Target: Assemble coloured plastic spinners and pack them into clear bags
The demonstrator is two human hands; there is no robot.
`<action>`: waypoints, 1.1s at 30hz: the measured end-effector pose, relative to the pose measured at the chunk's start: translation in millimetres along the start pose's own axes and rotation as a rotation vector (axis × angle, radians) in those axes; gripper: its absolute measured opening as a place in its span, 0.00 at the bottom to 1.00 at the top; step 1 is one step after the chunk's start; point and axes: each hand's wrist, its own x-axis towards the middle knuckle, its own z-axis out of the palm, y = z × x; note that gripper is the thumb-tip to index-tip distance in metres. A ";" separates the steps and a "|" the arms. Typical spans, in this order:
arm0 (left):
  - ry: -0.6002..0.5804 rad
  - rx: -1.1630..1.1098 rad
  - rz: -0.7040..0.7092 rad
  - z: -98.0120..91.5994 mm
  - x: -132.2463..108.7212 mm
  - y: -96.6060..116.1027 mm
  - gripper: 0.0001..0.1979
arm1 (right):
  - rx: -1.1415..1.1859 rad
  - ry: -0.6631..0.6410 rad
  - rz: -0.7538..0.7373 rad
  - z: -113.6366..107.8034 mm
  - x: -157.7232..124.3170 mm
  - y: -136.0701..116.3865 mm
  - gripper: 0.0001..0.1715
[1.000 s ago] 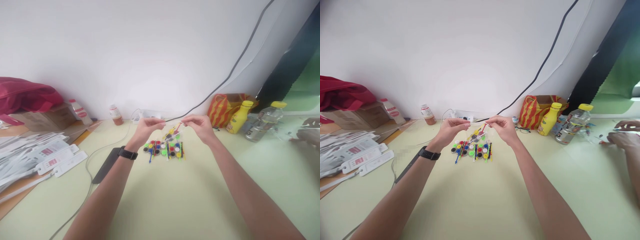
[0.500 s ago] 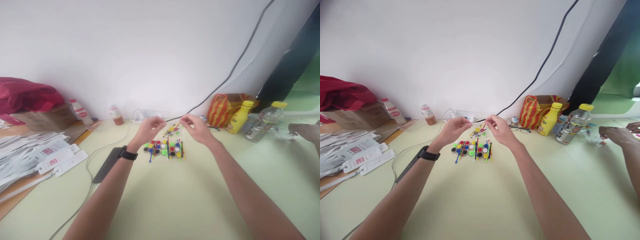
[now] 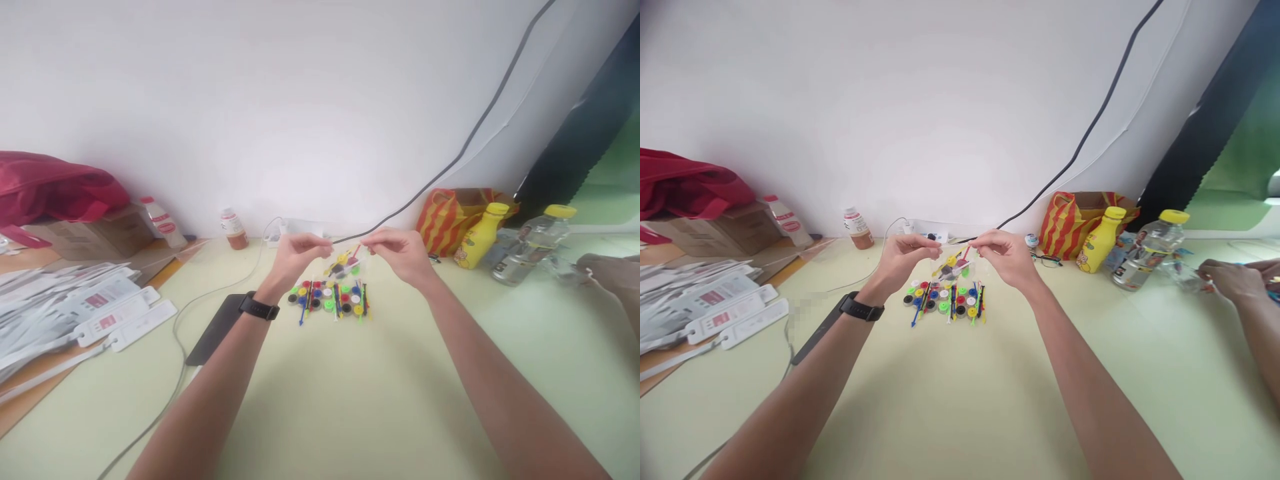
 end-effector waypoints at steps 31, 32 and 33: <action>-0.347 0.386 0.062 9.7 -4.1 25.1 0.16 | -0.344 -0.357 0.008 -1.5 -0.9 -28.2 0.16; -0.349 0.395 0.064 9.7 -4.3 25.9 0.16 | -0.349 -0.375 0.015 -1.4 -0.8 -29.1 0.16; -0.353 0.405 0.068 9.5 -4.4 27.1 0.17 | -0.358 -0.387 0.022 -1.8 -0.6 -30.0 0.17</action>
